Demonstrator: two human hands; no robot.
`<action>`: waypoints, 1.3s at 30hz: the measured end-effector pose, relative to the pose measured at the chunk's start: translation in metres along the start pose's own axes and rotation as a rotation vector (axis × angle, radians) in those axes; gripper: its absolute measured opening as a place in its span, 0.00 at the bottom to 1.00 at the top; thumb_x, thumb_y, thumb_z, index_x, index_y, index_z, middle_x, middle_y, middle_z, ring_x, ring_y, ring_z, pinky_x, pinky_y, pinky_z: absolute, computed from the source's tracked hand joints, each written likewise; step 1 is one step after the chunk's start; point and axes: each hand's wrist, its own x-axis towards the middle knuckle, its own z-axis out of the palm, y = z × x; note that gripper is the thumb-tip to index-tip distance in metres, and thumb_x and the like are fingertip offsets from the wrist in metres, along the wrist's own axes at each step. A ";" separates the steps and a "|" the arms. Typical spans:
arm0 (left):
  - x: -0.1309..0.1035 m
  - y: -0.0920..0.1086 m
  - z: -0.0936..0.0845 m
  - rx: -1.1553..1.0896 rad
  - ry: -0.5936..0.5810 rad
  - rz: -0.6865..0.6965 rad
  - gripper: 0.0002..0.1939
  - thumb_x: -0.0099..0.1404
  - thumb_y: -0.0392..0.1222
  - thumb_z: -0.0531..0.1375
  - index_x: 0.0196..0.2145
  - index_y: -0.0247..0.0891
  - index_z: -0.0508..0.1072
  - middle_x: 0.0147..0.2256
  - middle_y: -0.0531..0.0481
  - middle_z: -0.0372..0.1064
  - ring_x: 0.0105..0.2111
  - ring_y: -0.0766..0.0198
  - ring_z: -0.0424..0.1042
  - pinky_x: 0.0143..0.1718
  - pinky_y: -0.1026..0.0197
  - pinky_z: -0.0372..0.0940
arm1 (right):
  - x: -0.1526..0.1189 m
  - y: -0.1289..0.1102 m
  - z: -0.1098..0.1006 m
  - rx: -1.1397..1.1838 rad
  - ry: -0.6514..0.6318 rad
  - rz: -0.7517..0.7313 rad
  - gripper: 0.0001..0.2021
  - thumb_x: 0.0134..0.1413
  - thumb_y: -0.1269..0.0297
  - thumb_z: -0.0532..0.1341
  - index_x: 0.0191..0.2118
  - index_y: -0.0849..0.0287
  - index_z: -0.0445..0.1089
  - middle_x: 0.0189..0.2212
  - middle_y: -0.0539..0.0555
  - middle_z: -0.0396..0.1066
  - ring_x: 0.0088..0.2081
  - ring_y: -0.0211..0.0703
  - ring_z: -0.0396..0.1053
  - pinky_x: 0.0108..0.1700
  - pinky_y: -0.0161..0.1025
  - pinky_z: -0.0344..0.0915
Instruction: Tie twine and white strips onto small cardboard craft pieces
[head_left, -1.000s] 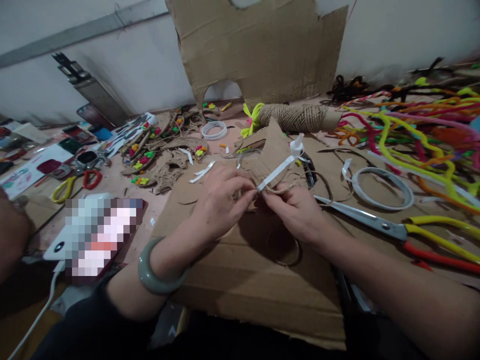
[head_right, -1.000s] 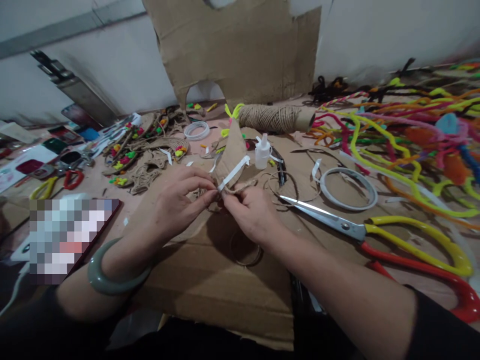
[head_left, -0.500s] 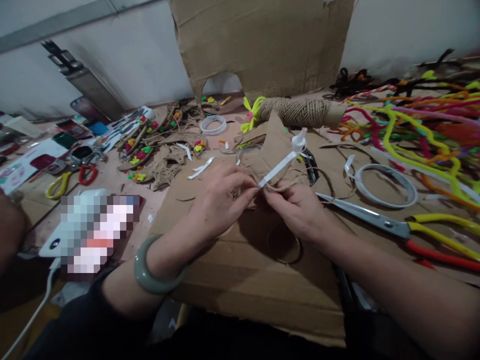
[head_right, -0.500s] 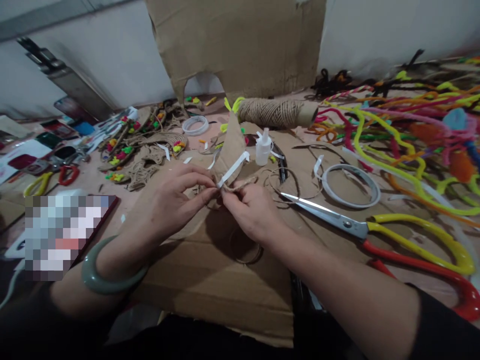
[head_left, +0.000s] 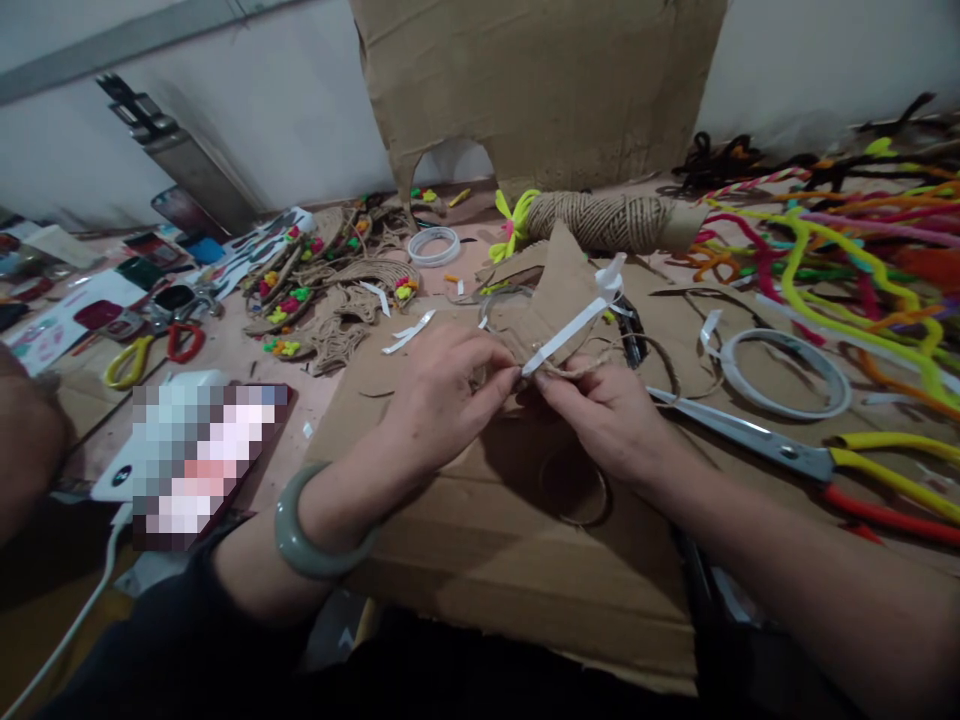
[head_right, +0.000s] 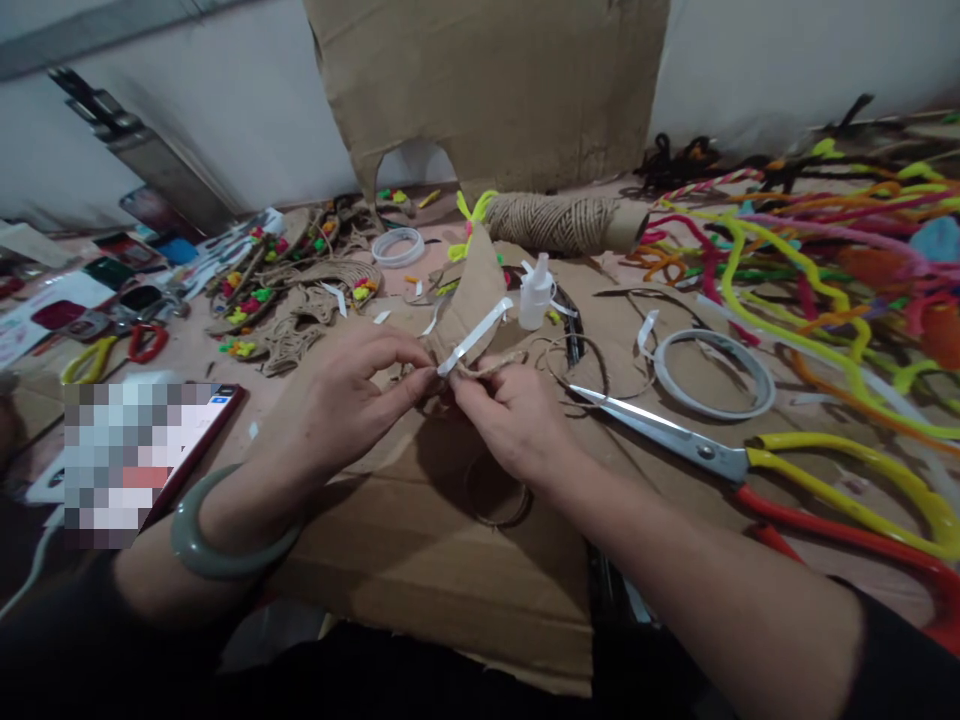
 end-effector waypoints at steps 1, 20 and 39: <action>0.000 0.001 -0.001 -0.010 0.003 0.008 0.05 0.66 0.37 0.60 0.31 0.39 0.74 0.32 0.50 0.77 0.35 0.61 0.73 0.39 0.57 0.65 | 0.000 0.000 0.000 0.003 0.002 0.005 0.15 0.55 0.59 0.55 0.21 0.59 0.70 0.21 0.53 0.72 0.25 0.39 0.68 0.29 0.36 0.62; -0.006 0.004 0.008 0.212 0.070 0.160 0.07 0.68 0.40 0.59 0.36 0.41 0.77 0.35 0.50 0.78 0.37 0.59 0.73 0.42 0.54 0.60 | 0.001 0.004 0.000 0.021 0.023 0.029 0.15 0.53 0.57 0.57 0.21 0.60 0.70 0.19 0.52 0.71 0.23 0.38 0.66 0.26 0.35 0.60; -0.003 0.001 0.010 0.083 -0.015 0.012 0.06 0.65 0.36 0.61 0.31 0.39 0.78 0.33 0.48 0.78 0.34 0.61 0.74 0.39 0.57 0.63 | 0.001 0.003 0.000 -0.093 0.019 0.020 0.17 0.54 0.59 0.55 0.17 0.58 0.66 0.19 0.53 0.69 0.24 0.40 0.67 0.28 0.37 0.62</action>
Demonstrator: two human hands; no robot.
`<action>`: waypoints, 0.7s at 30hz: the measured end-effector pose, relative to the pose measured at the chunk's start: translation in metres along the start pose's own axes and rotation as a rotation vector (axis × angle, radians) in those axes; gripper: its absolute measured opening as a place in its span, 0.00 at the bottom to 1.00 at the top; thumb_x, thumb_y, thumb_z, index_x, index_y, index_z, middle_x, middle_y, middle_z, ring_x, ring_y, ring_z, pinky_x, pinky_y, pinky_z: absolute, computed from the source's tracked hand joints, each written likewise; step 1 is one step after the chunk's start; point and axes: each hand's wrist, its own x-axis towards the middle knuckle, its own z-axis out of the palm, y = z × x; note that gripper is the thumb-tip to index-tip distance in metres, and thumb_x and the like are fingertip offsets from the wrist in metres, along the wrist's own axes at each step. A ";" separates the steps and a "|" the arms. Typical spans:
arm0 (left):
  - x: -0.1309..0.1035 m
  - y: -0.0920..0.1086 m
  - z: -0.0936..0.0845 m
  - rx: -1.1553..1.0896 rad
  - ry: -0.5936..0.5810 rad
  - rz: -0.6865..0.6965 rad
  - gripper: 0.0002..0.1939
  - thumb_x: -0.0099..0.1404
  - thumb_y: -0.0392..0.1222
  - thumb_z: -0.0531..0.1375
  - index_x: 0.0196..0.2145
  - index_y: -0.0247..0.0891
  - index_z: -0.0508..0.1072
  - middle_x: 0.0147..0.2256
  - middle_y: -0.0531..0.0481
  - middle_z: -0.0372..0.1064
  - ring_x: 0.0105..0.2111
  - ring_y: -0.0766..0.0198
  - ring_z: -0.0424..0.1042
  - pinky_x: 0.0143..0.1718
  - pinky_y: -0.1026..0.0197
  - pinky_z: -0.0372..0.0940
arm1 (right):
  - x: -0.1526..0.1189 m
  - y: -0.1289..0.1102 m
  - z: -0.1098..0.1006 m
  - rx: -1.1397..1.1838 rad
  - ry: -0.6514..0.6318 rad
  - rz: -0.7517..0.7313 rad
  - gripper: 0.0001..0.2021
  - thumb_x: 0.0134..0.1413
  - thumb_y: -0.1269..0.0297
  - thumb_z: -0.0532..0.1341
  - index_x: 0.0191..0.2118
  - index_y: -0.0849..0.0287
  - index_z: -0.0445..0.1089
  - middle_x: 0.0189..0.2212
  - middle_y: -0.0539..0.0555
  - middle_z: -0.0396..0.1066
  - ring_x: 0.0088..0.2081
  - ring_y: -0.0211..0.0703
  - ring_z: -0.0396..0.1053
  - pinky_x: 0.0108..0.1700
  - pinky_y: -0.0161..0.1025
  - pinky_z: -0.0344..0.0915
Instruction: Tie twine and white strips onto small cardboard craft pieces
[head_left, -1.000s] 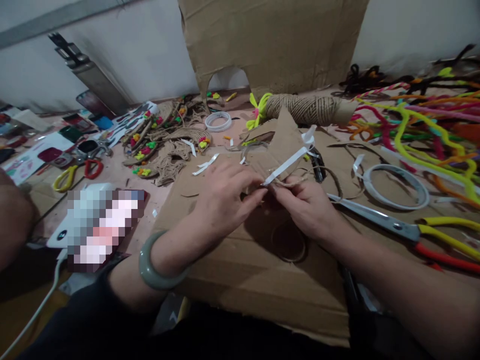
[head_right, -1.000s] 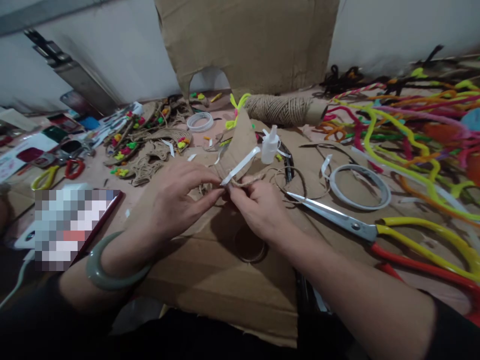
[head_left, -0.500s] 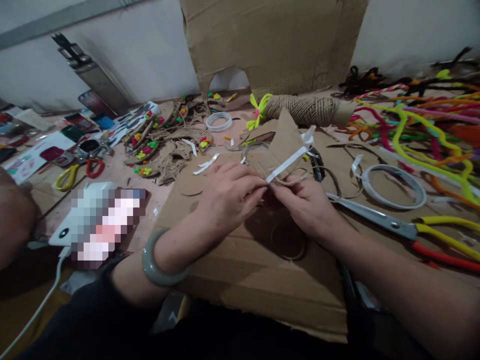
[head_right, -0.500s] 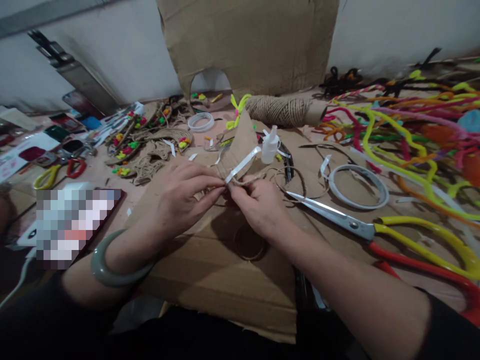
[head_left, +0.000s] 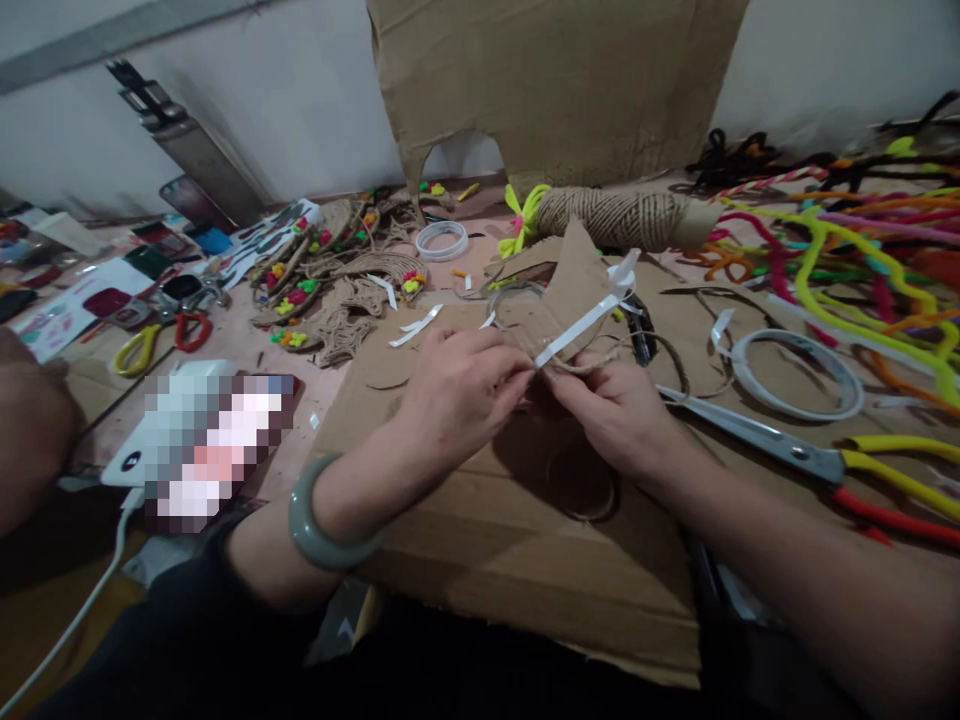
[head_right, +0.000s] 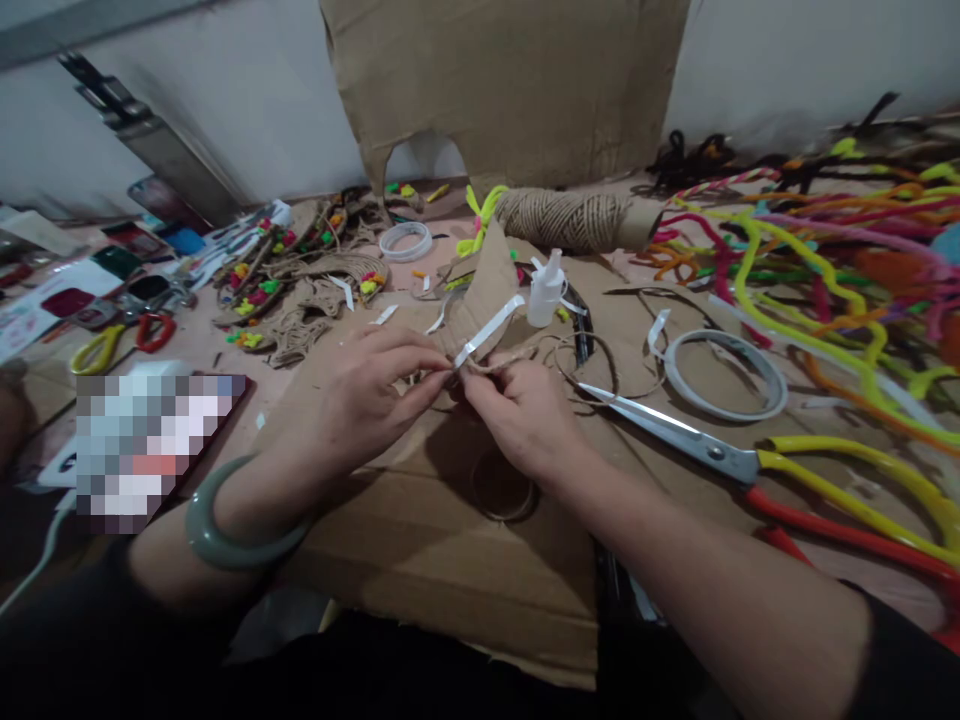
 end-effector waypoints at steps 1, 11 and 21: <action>0.000 -0.001 0.000 -0.010 0.003 -0.006 0.06 0.65 0.36 0.61 0.31 0.39 0.78 0.32 0.49 0.78 0.34 0.61 0.74 0.39 0.57 0.63 | 0.000 0.000 0.000 0.007 -0.001 0.000 0.17 0.54 0.59 0.56 0.18 0.58 0.67 0.19 0.53 0.70 0.23 0.39 0.67 0.28 0.37 0.62; 0.003 -0.008 0.004 -0.147 0.020 0.016 0.06 0.64 0.35 0.61 0.30 0.37 0.76 0.29 0.50 0.76 0.30 0.63 0.74 0.34 0.61 0.66 | 0.001 0.000 -0.001 -0.051 -0.006 -0.004 0.17 0.52 0.58 0.54 0.16 0.57 0.63 0.18 0.53 0.67 0.23 0.39 0.64 0.27 0.37 0.60; 0.003 -0.005 0.006 -0.082 0.013 -0.008 0.06 0.64 0.34 0.60 0.30 0.37 0.76 0.30 0.50 0.76 0.31 0.63 0.74 0.33 0.61 0.65 | 0.000 0.003 0.000 -0.019 0.009 0.009 0.17 0.53 0.59 0.56 0.15 0.56 0.63 0.16 0.51 0.65 0.23 0.38 0.63 0.27 0.37 0.59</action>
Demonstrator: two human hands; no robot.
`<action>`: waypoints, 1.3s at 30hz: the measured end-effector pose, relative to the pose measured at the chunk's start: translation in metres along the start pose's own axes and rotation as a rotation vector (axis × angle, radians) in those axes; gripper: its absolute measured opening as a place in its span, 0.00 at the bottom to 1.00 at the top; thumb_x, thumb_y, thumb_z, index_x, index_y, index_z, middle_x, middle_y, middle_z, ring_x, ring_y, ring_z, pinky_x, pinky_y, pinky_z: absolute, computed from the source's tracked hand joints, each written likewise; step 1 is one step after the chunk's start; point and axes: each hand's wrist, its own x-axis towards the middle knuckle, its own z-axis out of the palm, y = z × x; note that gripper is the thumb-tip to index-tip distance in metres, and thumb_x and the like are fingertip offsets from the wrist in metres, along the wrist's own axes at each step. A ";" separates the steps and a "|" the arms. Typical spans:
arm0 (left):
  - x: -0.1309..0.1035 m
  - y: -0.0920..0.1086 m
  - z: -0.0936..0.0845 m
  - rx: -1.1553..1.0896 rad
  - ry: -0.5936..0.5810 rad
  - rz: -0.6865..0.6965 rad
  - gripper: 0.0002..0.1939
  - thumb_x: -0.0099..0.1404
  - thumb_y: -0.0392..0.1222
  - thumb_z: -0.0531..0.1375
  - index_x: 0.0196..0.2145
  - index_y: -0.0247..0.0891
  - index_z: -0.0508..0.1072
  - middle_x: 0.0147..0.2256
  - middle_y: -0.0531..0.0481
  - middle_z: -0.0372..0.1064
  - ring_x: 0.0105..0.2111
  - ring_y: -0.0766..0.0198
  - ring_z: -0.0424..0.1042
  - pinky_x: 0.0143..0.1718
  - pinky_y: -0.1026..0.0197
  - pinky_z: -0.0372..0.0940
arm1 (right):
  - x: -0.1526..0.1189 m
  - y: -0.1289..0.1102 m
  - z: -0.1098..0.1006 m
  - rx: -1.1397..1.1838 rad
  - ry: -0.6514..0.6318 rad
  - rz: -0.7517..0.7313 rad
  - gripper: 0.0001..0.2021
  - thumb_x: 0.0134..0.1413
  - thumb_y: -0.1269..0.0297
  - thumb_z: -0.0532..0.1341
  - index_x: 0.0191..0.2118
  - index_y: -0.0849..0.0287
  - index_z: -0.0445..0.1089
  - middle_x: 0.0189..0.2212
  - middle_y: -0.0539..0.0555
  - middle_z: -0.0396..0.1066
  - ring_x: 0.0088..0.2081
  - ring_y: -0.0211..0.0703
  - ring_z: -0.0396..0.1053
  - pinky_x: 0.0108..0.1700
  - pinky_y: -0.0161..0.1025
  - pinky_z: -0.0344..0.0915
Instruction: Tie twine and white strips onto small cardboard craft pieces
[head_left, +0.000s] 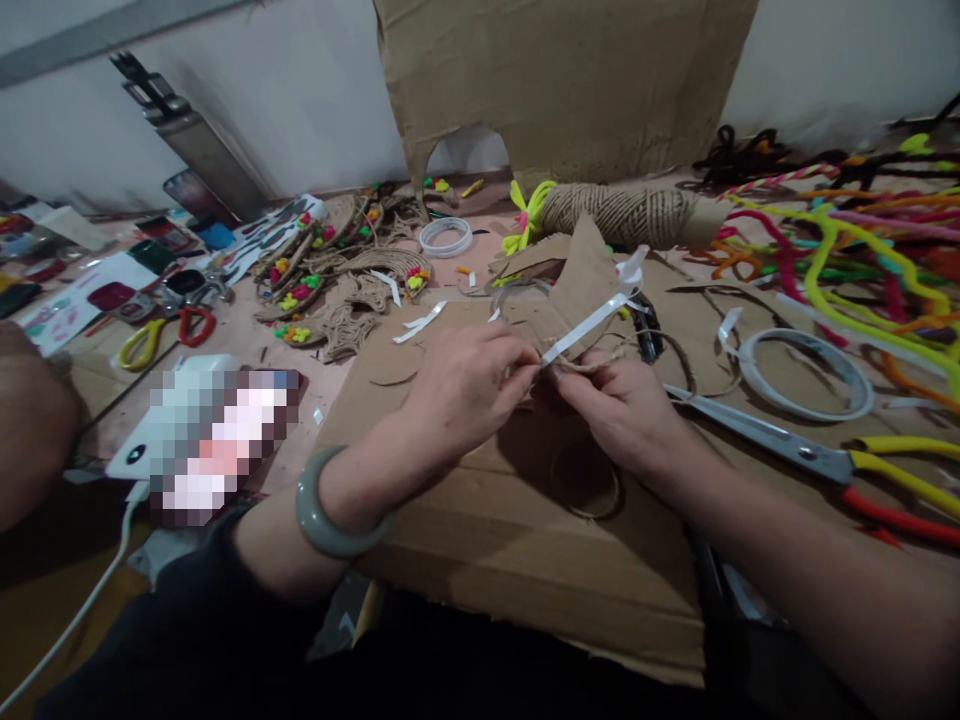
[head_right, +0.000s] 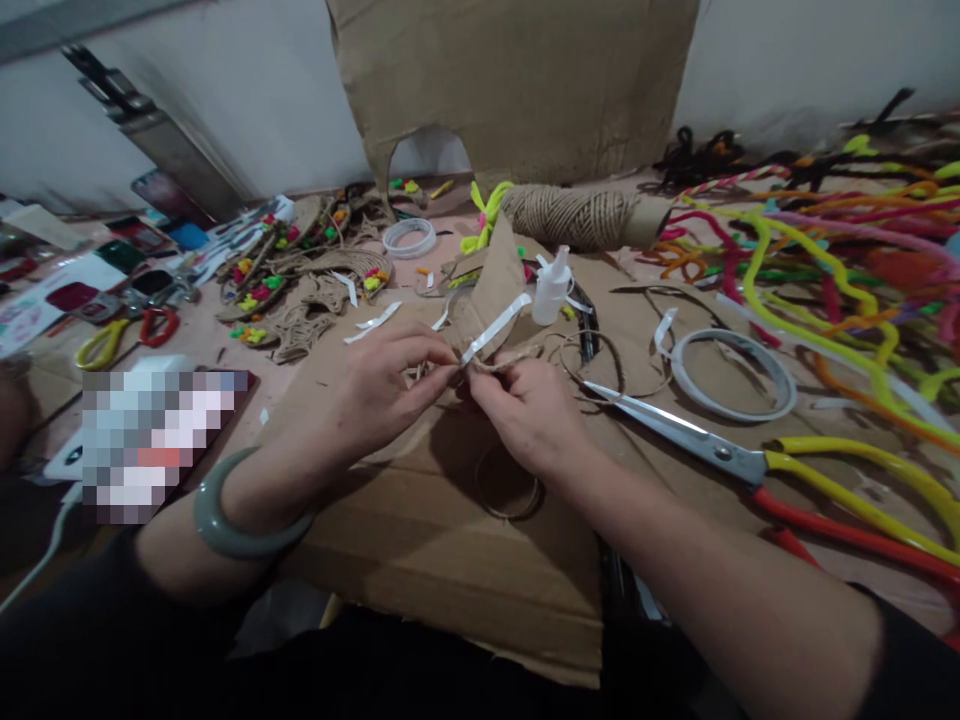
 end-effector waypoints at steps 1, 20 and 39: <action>0.000 0.000 0.000 -0.008 0.009 0.006 0.06 0.64 0.34 0.60 0.29 0.37 0.76 0.29 0.50 0.76 0.30 0.64 0.74 0.33 0.61 0.65 | 0.000 0.001 0.000 0.017 0.004 -0.001 0.17 0.53 0.59 0.57 0.16 0.57 0.64 0.17 0.51 0.65 0.23 0.39 0.64 0.28 0.36 0.60; 0.000 -0.001 0.004 0.011 0.041 0.022 0.06 0.62 0.33 0.60 0.28 0.36 0.76 0.28 0.49 0.75 0.29 0.64 0.73 0.32 0.63 0.65 | 0.001 0.000 0.001 -0.023 -0.010 0.001 0.16 0.51 0.58 0.54 0.16 0.57 0.62 0.18 0.52 0.66 0.23 0.39 0.63 0.29 0.38 0.58; 0.005 0.004 0.000 -0.304 -0.006 -0.241 0.07 0.55 0.28 0.60 0.22 0.36 0.74 0.24 0.54 0.73 0.26 0.69 0.70 0.29 0.67 0.63 | 0.002 -0.005 0.001 0.038 0.004 -0.038 0.15 0.49 0.57 0.54 0.17 0.58 0.65 0.17 0.51 0.63 0.22 0.37 0.60 0.26 0.36 0.55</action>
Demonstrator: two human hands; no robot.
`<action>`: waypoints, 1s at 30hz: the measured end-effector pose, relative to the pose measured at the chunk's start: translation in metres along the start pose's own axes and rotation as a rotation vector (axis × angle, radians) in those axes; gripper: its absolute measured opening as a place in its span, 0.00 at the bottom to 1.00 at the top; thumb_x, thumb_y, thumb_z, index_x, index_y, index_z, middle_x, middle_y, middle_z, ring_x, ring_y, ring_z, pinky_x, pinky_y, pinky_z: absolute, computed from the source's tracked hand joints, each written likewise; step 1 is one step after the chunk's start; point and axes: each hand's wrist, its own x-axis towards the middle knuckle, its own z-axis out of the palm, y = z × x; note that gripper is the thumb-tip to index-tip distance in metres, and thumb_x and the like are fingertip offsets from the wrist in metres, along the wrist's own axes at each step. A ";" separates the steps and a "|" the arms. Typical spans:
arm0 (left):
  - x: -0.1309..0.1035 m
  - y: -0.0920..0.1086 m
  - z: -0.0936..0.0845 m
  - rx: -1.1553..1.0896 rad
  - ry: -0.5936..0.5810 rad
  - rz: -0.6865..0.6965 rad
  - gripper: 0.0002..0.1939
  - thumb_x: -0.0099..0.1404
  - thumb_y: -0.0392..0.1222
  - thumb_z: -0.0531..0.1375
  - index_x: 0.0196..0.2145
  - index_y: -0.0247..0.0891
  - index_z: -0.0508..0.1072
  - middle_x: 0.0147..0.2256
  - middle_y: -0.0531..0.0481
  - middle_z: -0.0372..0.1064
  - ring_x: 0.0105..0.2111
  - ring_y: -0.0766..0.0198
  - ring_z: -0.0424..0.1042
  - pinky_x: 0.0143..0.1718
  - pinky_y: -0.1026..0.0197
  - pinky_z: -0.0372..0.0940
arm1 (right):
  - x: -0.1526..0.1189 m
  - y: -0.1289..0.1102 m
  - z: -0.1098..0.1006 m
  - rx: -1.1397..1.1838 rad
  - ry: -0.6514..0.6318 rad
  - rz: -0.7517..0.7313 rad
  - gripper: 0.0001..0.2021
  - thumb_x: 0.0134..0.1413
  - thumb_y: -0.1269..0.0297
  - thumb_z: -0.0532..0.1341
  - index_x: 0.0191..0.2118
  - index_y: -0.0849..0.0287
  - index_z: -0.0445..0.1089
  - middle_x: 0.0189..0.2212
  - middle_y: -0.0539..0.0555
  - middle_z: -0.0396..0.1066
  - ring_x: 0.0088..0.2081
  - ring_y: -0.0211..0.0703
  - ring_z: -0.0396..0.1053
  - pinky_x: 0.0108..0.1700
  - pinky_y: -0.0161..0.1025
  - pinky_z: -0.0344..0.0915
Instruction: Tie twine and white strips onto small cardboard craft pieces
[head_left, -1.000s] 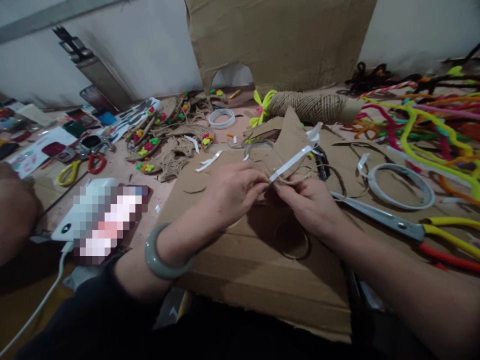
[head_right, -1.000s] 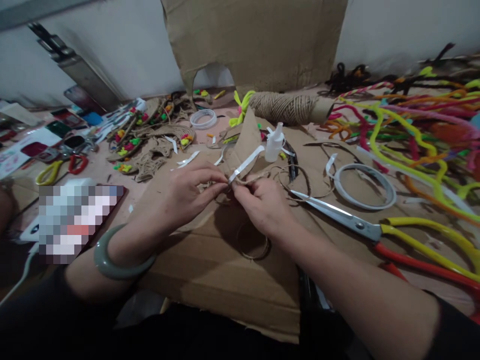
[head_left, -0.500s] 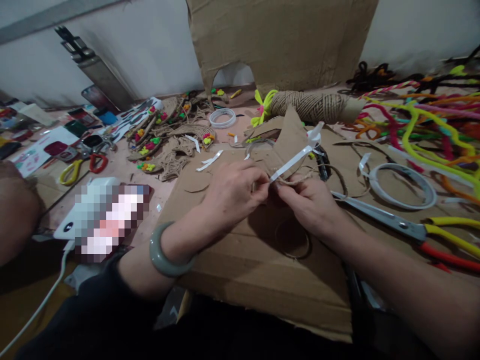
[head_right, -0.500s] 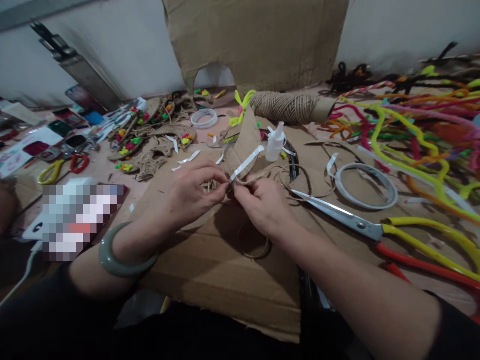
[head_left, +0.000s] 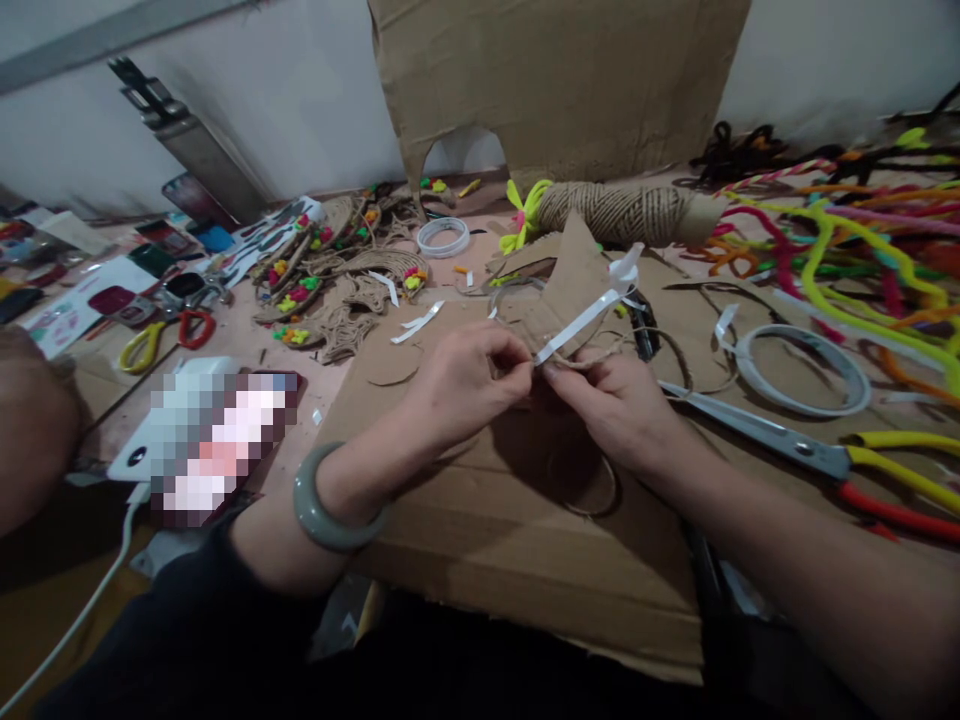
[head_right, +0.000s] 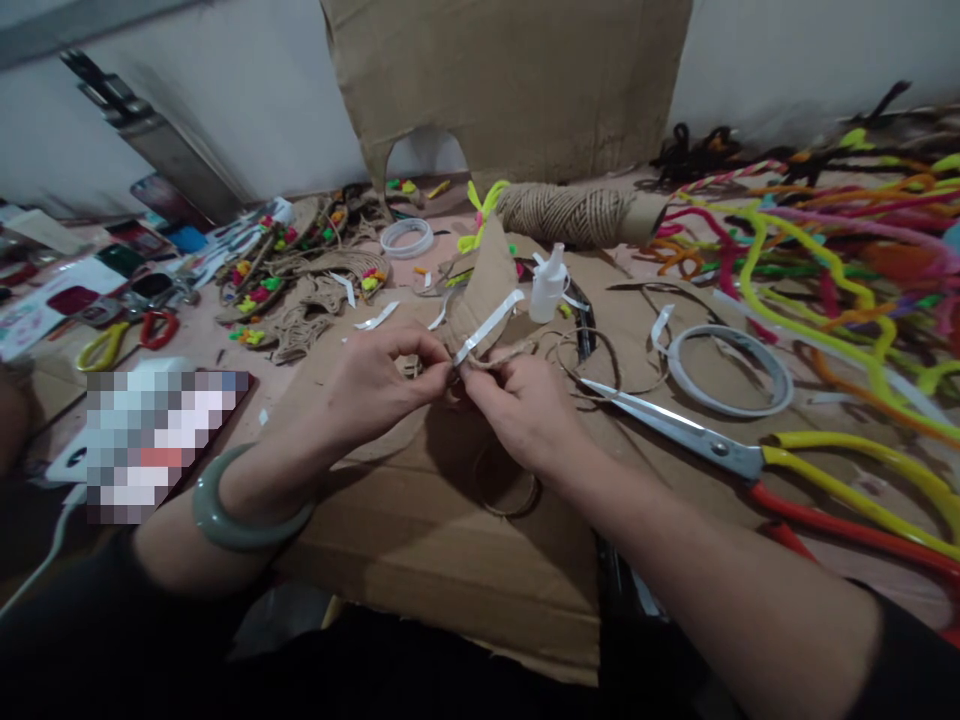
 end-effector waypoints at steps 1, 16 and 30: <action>0.000 0.001 0.000 -0.020 -0.007 -0.026 0.07 0.54 0.28 0.60 0.22 0.36 0.74 0.24 0.54 0.73 0.26 0.69 0.70 0.29 0.68 0.63 | 0.000 0.000 0.000 0.007 -0.003 -0.002 0.15 0.49 0.57 0.54 0.17 0.58 0.66 0.17 0.51 0.64 0.22 0.37 0.61 0.26 0.36 0.55; 0.002 -0.001 -0.006 -0.062 -0.073 -0.029 0.06 0.58 0.31 0.62 0.27 0.36 0.77 0.26 0.53 0.76 0.27 0.68 0.72 0.31 0.66 0.65 | 0.000 0.000 -0.002 0.057 -0.023 0.064 0.16 0.52 0.57 0.57 0.20 0.59 0.69 0.19 0.53 0.70 0.25 0.40 0.67 0.28 0.37 0.61; -0.003 0.000 -0.003 0.351 0.002 0.207 0.06 0.61 0.35 0.62 0.27 0.37 0.77 0.27 0.49 0.75 0.29 0.63 0.72 0.33 0.61 0.61 | -0.001 -0.003 -0.002 -0.077 -0.027 0.047 0.17 0.54 0.64 0.56 0.15 0.57 0.62 0.17 0.50 0.64 0.22 0.37 0.62 0.28 0.36 0.58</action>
